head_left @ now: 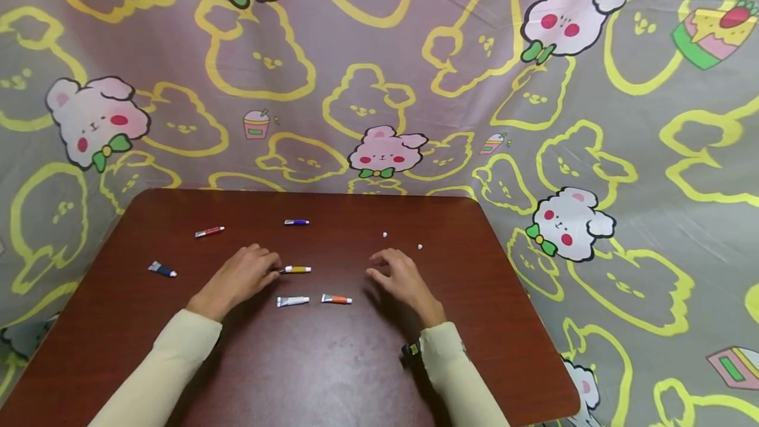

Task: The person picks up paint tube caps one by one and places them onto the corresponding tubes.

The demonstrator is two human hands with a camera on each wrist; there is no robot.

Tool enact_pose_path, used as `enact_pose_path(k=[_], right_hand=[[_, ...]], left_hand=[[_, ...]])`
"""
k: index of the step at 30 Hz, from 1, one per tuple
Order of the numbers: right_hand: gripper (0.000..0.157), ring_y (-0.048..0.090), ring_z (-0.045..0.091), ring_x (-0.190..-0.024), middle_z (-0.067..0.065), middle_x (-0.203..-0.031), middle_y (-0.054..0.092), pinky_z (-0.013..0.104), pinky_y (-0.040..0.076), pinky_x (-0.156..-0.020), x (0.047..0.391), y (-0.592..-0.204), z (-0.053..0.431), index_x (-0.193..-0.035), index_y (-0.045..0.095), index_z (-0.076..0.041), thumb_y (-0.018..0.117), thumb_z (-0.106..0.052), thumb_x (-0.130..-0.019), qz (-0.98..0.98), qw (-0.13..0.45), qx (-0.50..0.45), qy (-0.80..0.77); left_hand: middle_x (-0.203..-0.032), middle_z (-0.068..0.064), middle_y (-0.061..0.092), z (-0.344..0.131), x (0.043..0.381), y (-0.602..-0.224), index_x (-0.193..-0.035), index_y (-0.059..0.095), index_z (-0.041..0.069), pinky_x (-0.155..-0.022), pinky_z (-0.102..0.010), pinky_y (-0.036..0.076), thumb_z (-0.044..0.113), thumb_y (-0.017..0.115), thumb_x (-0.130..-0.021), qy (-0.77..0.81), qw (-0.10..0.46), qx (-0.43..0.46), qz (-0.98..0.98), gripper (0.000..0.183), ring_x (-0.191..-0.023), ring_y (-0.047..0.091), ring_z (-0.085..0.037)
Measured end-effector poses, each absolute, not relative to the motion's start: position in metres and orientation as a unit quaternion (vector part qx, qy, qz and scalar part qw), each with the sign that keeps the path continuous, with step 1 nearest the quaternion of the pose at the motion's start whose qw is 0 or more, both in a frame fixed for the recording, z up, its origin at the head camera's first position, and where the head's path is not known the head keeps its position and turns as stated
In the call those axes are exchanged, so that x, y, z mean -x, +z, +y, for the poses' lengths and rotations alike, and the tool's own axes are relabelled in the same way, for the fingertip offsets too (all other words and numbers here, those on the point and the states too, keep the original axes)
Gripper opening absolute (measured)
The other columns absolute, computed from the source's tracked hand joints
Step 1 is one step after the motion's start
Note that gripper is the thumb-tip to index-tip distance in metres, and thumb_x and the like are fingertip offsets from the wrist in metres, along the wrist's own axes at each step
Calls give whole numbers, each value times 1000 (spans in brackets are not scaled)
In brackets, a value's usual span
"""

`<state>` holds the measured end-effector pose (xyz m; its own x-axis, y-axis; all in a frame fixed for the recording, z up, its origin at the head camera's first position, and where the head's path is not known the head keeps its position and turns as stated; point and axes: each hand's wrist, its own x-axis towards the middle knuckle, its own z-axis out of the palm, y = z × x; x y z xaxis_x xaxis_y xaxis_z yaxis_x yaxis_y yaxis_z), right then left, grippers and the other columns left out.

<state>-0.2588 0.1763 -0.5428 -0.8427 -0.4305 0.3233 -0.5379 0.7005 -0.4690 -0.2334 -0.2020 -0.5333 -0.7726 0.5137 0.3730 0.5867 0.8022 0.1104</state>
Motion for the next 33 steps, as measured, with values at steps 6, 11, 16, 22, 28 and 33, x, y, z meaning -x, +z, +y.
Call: enact_pose_path(k=[6,11,16,22,28,33], right_hand=[[31,73,26,-106,4,-112,78,44,60,-92,265,-544,180,-118,77,-7,87,-23,-94,-921,91,-258,277],[33,73,26,-105,5,-112,78,44,61,-91,268,-545,184,-120,77,-7,88,-24,-94,-925,85,-255,269],[33,73,27,-103,8,-111,78,45,60,-91,271,-546,187,-120,76,-5,87,-22,-94,-925,82,-259,267],[33,70,26,-104,6,-112,78,44,59,-91,275,-548,191,-119,76,-7,88,-23,-93,-931,84,-262,242],[33,68,27,-105,6,-113,77,46,57,-92,278,-547,196,-119,77,-7,89,-22,-92,-936,81,-255,230],[34,67,29,-103,8,-113,76,49,56,-92,278,-548,201,-119,76,-5,89,-19,-91,-937,80,-249,233]], left_hand=[[-88,-5,77,-214,229,-539,-93,76,10,-79,-49,58,12,90,-88,-115,133,276,-945,15,-84,67,-28],[-88,-5,76,-224,228,-544,-93,76,10,-79,-49,58,13,91,-87,-112,114,265,-951,16,-84,67,-28],[-86,-5,75,-229,226,-549,-91,75,11,-77,-48,58,13,92,-85,-105,116,268,-951,18,-84,67,-29],[-88,-5,75,-230,225,-551,-93,76,12,-78,-48,57,14,92,-84,-100,110,267,-952,19,-84,67,-29],[-88,-5,74,-232,224,-554,-92,76,12,-76,-48,56,14,93,-84,-104,113,269,-951,19,-83,66,-29],[-87,-5,73,-233,221,-556,-92,75,12,-78,-49,56,13,92,-84,-104,110,260,-954,19,-84,66,-29]])
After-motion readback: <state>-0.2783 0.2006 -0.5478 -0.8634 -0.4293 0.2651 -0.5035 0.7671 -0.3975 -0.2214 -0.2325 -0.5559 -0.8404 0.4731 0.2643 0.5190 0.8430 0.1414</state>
